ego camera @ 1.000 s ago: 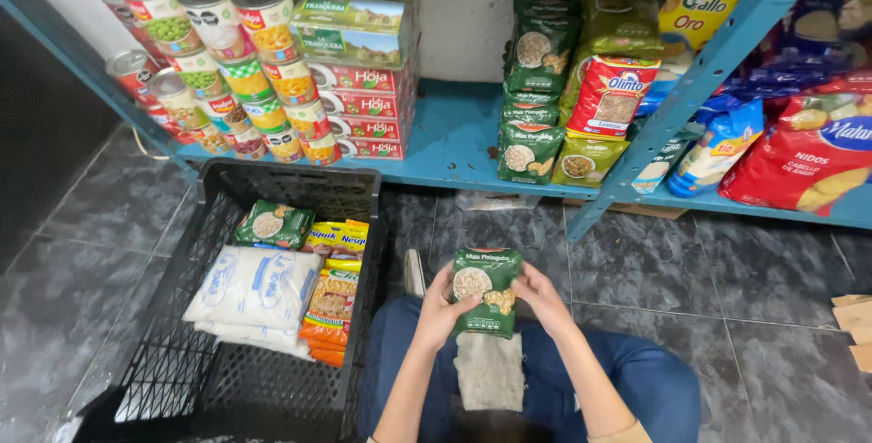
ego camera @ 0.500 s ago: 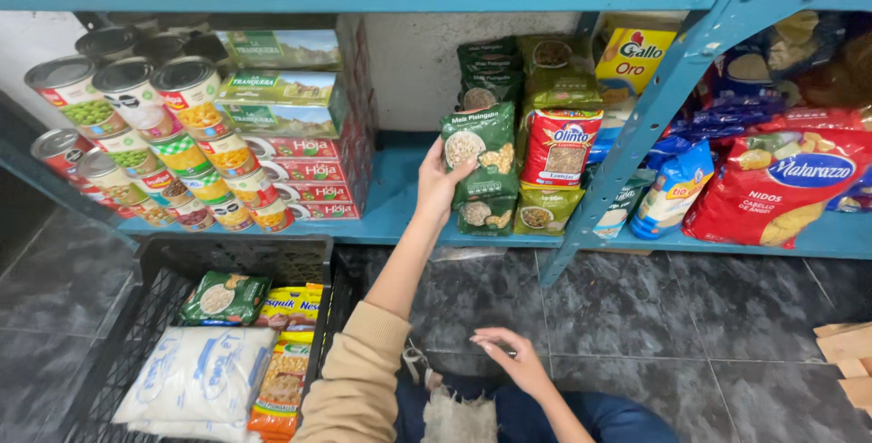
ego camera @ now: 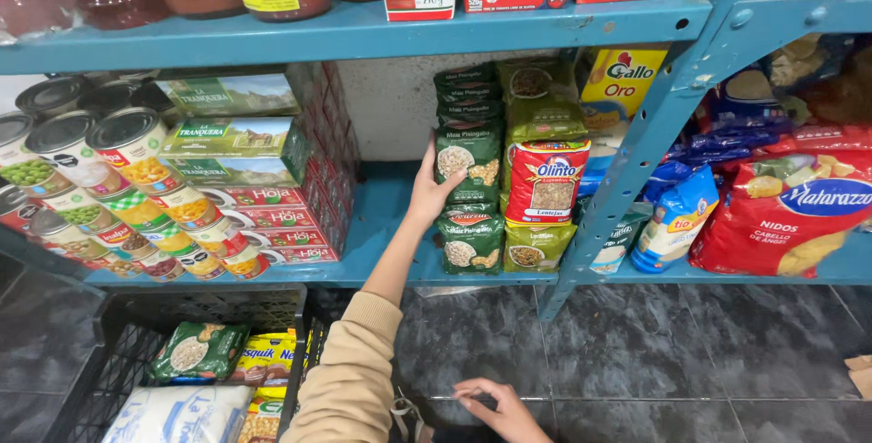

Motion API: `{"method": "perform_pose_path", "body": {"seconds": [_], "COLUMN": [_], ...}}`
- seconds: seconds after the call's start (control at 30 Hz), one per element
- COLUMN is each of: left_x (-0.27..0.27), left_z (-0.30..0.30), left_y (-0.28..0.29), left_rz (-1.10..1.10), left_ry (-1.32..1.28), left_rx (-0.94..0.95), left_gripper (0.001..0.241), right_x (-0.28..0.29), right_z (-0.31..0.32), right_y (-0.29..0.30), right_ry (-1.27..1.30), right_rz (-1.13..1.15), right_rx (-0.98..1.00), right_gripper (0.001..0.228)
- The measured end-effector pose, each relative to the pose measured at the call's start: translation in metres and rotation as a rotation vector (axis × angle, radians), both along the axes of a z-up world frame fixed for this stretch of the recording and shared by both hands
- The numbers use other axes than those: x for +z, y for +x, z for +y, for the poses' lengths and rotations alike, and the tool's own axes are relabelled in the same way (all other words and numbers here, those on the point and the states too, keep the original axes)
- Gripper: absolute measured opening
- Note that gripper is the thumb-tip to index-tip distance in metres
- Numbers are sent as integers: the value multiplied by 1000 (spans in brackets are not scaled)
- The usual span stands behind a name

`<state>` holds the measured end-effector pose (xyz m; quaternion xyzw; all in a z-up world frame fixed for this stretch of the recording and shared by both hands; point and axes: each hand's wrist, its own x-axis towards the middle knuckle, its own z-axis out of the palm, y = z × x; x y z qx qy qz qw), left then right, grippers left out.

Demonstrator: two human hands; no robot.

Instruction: The person wipes various packaged food items with a cloth and places them into a black crate while sitting on the floor of a storage area.

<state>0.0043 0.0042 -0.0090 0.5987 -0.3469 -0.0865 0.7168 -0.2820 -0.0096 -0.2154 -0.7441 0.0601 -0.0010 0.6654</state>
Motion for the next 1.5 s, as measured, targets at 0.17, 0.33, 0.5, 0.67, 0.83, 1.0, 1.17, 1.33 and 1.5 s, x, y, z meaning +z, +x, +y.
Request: {"method": "perform_pose_path", "body": {"seconds": [0.17,0.33,0.5,0.67,0.83,1.0,1.17,1.33,1.5], "left_x": [-9,-9,-9,-18,-15,-6,9,-7,-10], "left_z": [4,3,-1,-7,-9,-4,8,66,152], "left_y": [-5,-12,-9,-7,-12,-21,-29,-63,-106], "left_rz": [-531,-421,-443,-484,-589,-552,-470,-426,-356], "left_ry": [295,481,419,272,551,671,663,413,119], "left_rx": [399,208,212,256,398,365,382,260,389], "left_gripper": [85,107,105,91,95,112,113,81,42], "right_x": [12,7,7,11,26,19,15,6,6], "right_z": [5,6,9,8,12,18,8,9,30], "right_y": [2,5,8,7,6,1,0,-5,-19], "right_ry": [33,18,-28,-54,-23,-156,-271,-298,-420], "right_rz": [196,246,270,279,248,63,406,248,146], "right_rx": [82,94,147,143,191,223,544,629,662], "right_gripper": [28,30,25,26,28,27,55,57,64]}}
